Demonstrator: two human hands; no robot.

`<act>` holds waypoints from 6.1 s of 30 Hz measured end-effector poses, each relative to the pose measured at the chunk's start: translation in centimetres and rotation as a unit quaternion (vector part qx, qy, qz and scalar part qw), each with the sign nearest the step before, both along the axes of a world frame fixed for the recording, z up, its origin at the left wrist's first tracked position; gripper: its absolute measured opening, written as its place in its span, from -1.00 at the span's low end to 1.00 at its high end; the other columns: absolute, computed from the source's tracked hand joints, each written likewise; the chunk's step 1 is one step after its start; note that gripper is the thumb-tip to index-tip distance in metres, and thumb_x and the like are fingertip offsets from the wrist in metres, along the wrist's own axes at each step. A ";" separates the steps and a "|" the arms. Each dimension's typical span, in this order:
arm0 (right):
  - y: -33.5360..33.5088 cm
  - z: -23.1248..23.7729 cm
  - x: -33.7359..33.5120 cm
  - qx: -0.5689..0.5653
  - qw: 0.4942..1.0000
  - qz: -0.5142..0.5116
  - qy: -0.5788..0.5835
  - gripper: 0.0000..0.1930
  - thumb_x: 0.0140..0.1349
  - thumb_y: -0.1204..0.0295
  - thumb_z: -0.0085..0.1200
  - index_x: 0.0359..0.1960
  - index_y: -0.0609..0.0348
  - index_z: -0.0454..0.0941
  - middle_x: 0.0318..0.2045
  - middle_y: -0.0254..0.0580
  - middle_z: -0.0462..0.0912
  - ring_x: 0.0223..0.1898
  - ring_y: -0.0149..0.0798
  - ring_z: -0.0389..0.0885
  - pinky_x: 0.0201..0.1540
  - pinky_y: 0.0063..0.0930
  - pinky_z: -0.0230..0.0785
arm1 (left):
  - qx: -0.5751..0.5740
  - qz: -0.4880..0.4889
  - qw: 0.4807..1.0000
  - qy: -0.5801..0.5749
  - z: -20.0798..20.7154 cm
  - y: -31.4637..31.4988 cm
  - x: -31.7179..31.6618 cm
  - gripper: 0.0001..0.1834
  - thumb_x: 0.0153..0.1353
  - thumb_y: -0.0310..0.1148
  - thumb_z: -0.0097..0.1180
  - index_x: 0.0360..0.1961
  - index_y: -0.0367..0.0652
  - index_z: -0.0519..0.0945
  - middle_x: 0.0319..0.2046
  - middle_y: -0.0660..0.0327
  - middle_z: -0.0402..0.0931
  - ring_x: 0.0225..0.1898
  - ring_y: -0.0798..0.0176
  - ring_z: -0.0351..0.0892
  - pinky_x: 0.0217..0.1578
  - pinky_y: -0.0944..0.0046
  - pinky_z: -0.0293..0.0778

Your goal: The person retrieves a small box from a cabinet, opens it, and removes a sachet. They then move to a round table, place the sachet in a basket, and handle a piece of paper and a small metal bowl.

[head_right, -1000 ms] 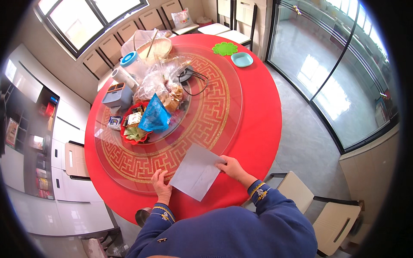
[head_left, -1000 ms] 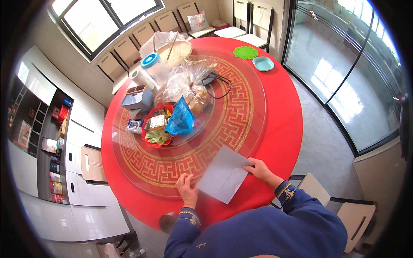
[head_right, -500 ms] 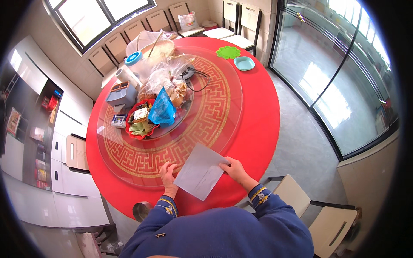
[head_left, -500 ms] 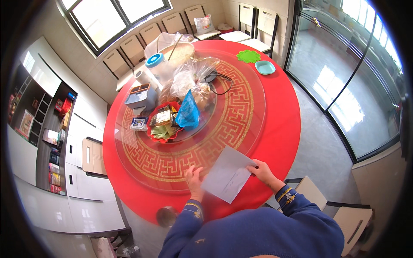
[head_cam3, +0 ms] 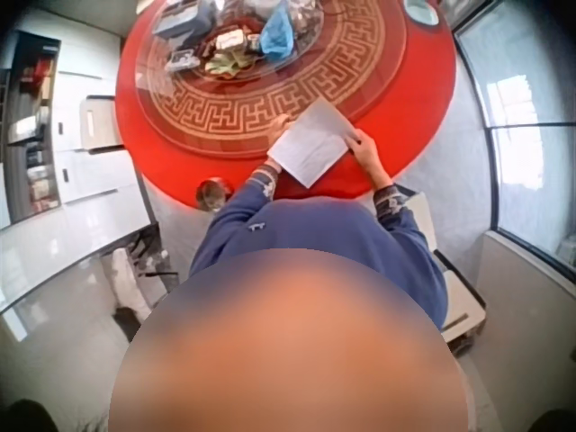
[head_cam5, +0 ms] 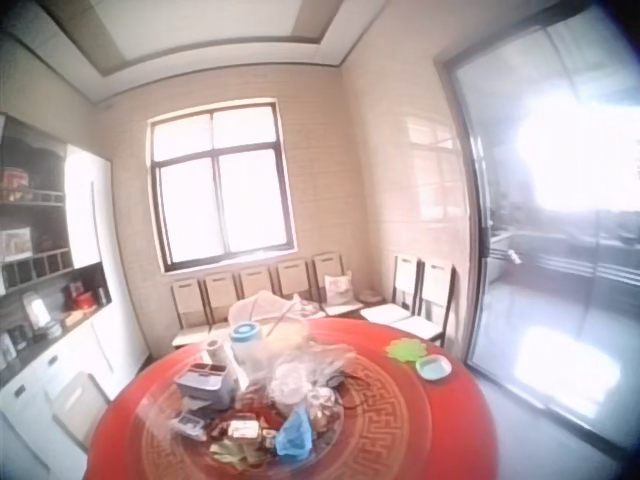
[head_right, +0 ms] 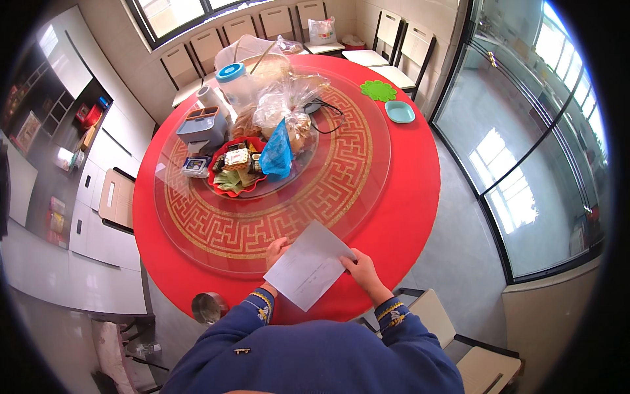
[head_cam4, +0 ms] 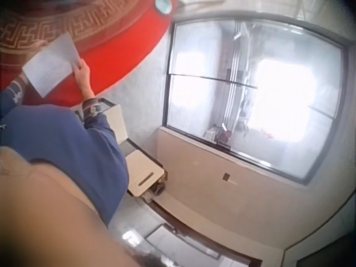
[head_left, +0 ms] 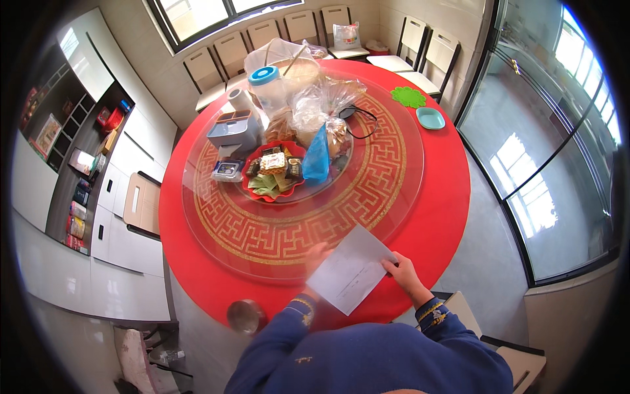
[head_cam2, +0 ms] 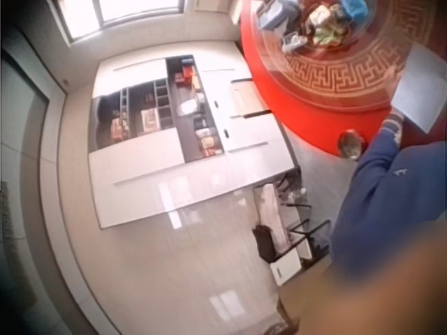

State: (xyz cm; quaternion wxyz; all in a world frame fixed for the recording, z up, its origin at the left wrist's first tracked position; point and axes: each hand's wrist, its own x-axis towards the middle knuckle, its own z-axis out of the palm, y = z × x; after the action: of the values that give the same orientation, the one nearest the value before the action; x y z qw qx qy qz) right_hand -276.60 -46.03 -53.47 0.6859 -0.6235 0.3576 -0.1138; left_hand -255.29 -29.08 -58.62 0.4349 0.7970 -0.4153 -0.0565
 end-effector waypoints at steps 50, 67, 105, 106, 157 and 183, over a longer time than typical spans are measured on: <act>-0.6 -0.4 1.3 0.011 0.999 0.024 -0.023 -0.83 0.31 0.43 0.10 -0.14 0.23 0.58 -0.38 -0.41 0.59 -0.36 -0.52 0.46 -0.27 -0.59 0.34 | 0.022 -0.044 0.998 0.027 8.4 -3.1 -1.4 -0.65 0.12 -0.10 0.18 -0.41 -0.22 0.62 -0.46 -0.06 0.58 -0.35 -0.12 0.58 -0.31 0.06 0.44; -1.6 -0.6 1.1 0.045 0.998 -0.010 -0.044 -0.82 0.33 0.42 0.09 -0.10 0.20 0.59 -0.34 -0.41 0.61 -0.34 -0.49 0.51 -0.29 -0.57 0.40 | -0.005 -0.073 0.993 0.097 6.8 -3.1 -3.2 -0.68 0.23 -0.17 0.15 -0.13 -0.18 0.55 -0.23 0.10 0.53 -0.14 0.10 0.52 -0.08 0.14 0.40; 1.2 1.6 2.2 0.278 0.953 -0.029 -0.115 -0.71 0.40 0.35 0.03 0.06 0.23 0.49 -0.10 -0.30 0.62 -0.09 -0.34 0.61 0.02 -0.34 0.49 | 0.285 -0.050 0.953 0.095 6.9 10.8 8.3 -0.64 -0.02 -0.14 0.37 -0.27 -0.09 0.56 -0.21 0.03 0.50 -0.10 -0.08 0.51 -0.07 0.04 0.47; 1.4 1.7 2.4 0.278 0.954 -0.031 -0.112 -0.72 0.39 0.36 0.04 0.05 0.23 0.51 -0.12 -0.32 0.62 -0.11 -0.37 0.61 -0.02 -0.37 0.51 | 0.282 -0.069 0.951 0.105 7.0 10.0 7.7 -0.63 -0.01 -0.14 0.37 -0.24 -0.09 0.57 -0.20 0.03 0.51 -0.10 -0.08 0.51 -0.06 0.05 0.48; 0.0 -5.3 15.1 -0.585 0.808 0.025 0.064 -0.89 0.19 0.38 0.09 -0.25 0.01 0.55 -0.31 -0.23 0.57 -0.16 -0.08 0.52 -0.10 -0.22 0.28 | -0.340 0.599 0.705 0.168 14.1 14.0 36.3 -0.07 0.09 -0.05 0.35 0.29 -0.43 0.17 0.18 -0.21 0.34 0.06 -0.10 0.50 0.14 0.11 0.38; 0.2 -5.0 15.2 -0.596 0.800 0.022 0.057 -0.88 0.14 0.43 0.10 -0.27 0.02 0.53 -0.39 -0.23 0.53 -0.25 -0.09 0.49 -0.17 -0.24 0.26 | -0.043 0.388 0.895 0.216 16.7 27.6 44.5 -0.41 0.04 -0.59 0.01 0.17 -0.27 0.24 0.02 -0.07 0.44 -0.11 -0.06 0.63 -0.24 0.04 0.67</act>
State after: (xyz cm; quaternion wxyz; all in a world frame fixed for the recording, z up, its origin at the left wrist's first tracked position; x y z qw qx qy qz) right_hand -261.36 -45.88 -58.50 0.1595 -0.9225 0.2433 -0.2536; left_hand -210.83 -1.46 -41.96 0.5350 0.8436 0.0294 -0.0366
